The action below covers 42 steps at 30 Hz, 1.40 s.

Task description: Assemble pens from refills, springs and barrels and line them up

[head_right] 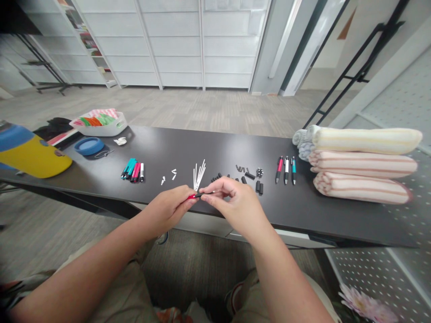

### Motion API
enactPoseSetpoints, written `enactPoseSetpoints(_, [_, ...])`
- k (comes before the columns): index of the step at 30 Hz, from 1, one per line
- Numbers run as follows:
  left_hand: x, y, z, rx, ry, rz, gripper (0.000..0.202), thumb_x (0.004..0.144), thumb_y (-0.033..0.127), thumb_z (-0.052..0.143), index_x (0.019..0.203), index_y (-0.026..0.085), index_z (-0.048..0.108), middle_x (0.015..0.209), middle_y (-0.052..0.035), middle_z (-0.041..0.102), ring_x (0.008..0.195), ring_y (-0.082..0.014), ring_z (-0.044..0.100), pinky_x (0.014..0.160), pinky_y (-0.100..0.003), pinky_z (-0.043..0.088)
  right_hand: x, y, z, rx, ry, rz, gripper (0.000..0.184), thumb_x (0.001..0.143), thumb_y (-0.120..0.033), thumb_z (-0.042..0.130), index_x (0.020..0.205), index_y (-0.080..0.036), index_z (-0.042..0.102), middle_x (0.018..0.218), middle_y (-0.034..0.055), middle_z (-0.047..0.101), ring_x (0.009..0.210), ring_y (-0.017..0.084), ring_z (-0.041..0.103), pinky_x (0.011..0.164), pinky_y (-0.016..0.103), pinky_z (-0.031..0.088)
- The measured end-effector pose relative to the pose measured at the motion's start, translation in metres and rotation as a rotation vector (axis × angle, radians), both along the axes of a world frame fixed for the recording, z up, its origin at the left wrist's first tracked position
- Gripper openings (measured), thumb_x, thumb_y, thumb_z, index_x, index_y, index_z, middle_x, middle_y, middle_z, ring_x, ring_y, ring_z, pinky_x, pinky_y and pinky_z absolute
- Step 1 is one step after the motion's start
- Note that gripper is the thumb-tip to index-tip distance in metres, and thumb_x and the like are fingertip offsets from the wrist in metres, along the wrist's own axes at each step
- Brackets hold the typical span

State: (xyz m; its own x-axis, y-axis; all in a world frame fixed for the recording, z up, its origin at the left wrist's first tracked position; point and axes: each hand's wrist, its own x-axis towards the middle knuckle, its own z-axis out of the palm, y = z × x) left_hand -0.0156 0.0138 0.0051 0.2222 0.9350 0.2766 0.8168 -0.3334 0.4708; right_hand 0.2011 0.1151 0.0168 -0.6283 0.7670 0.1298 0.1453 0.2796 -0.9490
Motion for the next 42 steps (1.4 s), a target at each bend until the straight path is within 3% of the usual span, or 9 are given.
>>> enactPoseSetpoints(14, [-0.0021, -0.0003, -0.0019, 0.001, -0.011, -0.035, 0.026, 0.112, 0.028, 0.043, 0.1, 0.018, 0.064, 0.089, -0.0028, 0.064, 0.079, -0.0159, 0.058, 0.074, -0.027, 0.042, 0.0015, 0.0005, 0.0023, 0.072, -0.033, 0.043, 0.019, 0.086, -0.041, 0.084, 0.082, -0.024, 0.076, 0.098, 0.0052, 0.085, 0.082, 0.022, 0.078, 0.07, 0.034, 0.058])
enactPoseSetpoints(26, [-0.0031, -0.0014, -0.0027, 0.014, -0.011, -0.062, 0.025, 0.112, 0.029, 0.046, 0.102, 0.017, 0.066, 0.088, -0.0027, 0.064, 0.078, -0.0153, 0.059, 0.072, -0.026, 0.042, -0.0007, -0.0007, 0.0045, 0.081, -0.043, 0.051, 0.017, 0.086, -0.04, 0.083, 0.082, -0.025, 0.077, 0.095, 0.0049, 0.085, 0.083, 0.023, 0.079, 0.072, 0.036, 0.059])
enactPoseSetpoints(42, [-0.0017, -0.0018, -0.0019, 0.081, 0.22, 0.015, 0.024, 0.112, 0.03, 0.045, 0.11, 0.018, 0.066, 0.094, -0.004, 0.07, 0.082, -0.018, 0.066, 0.073, -0.029, 0.047, -0.0032, 0.001, 0.0003, 0.081, -0.122, 0.007, 0.021, 0.083, -0.042, 0.084, 0.078, -0.023, 0.075, 0.081, 0.0032, 0.082, 0.07, 0.019, 0.073, 0.062, 0.029, 0.054])
